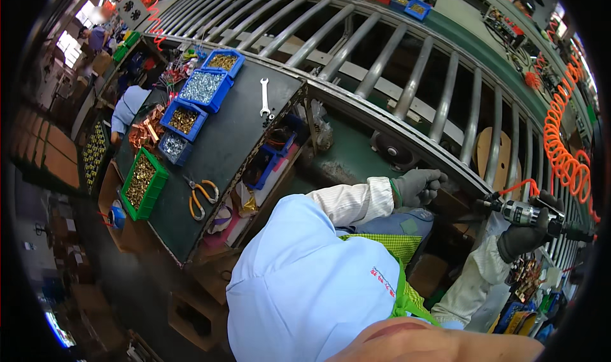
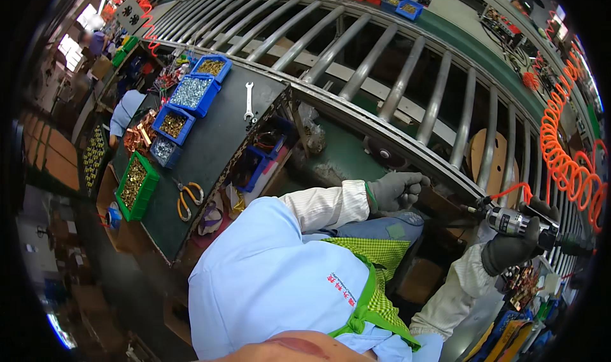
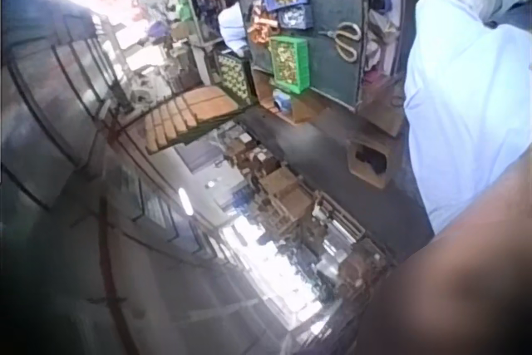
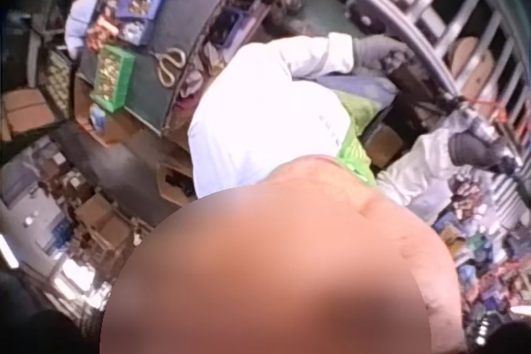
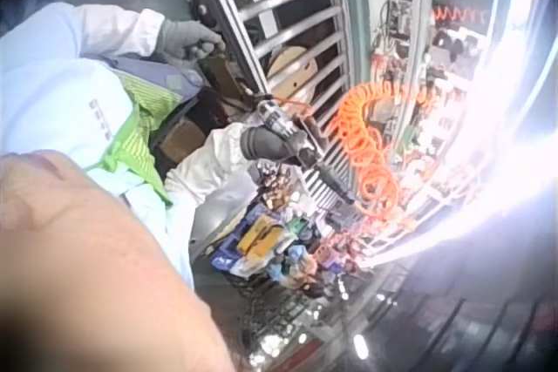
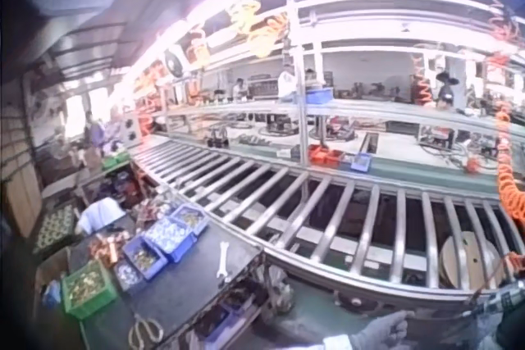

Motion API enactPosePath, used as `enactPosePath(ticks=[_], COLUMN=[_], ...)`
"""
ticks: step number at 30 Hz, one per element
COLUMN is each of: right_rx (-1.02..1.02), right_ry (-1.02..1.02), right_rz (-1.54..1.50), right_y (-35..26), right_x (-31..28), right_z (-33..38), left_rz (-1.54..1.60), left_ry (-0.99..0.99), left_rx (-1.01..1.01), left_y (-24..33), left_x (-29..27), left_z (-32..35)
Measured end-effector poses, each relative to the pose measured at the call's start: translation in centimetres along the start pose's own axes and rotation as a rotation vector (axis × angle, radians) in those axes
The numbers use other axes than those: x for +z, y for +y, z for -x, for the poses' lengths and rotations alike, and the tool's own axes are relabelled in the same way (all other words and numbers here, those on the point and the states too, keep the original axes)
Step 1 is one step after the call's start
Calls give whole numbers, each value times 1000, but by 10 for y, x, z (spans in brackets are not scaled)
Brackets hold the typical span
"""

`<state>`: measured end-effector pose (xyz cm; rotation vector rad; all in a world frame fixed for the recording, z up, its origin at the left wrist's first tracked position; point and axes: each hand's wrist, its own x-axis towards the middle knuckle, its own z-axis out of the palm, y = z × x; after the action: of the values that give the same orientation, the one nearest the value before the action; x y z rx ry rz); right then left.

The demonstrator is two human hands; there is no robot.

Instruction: The recorder is assembling metal panels by applying yellow adhesive strips and using a pneumatic screwdriver to secure components.

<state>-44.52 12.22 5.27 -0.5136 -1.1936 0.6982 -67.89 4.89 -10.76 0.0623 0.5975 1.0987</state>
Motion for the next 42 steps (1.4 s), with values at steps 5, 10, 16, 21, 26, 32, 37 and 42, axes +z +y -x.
enactPosePath(ticks=[5,10,16,21,26,32,37,42], right_rx=[-24,31,95,301,403,492,529,480], right_ry=[-22,-39,-208,-303,-340,-402,-351,-328], right_rz=[-30,-30,-33,74,15,69,118,137], right_y=[28,32,24,17,15,18,16,21], right_x=[24,31,42,59,56,43,37,18], right_z=[4,2,25,74,94,97,98,101], left_rz=[162,237,316,280,250,204,120,34], left_ry=[-183,-276,-350,-549,-430,-379,-508,-532], left_rx=[-25,-88,61,181,131,39,242,248], left_y=[14,21,46,58,56,44,30,19], left_x=[1,20,57,103,114,113,107,102], left_z=[2,-4,0,5,13,9,-4,-24])
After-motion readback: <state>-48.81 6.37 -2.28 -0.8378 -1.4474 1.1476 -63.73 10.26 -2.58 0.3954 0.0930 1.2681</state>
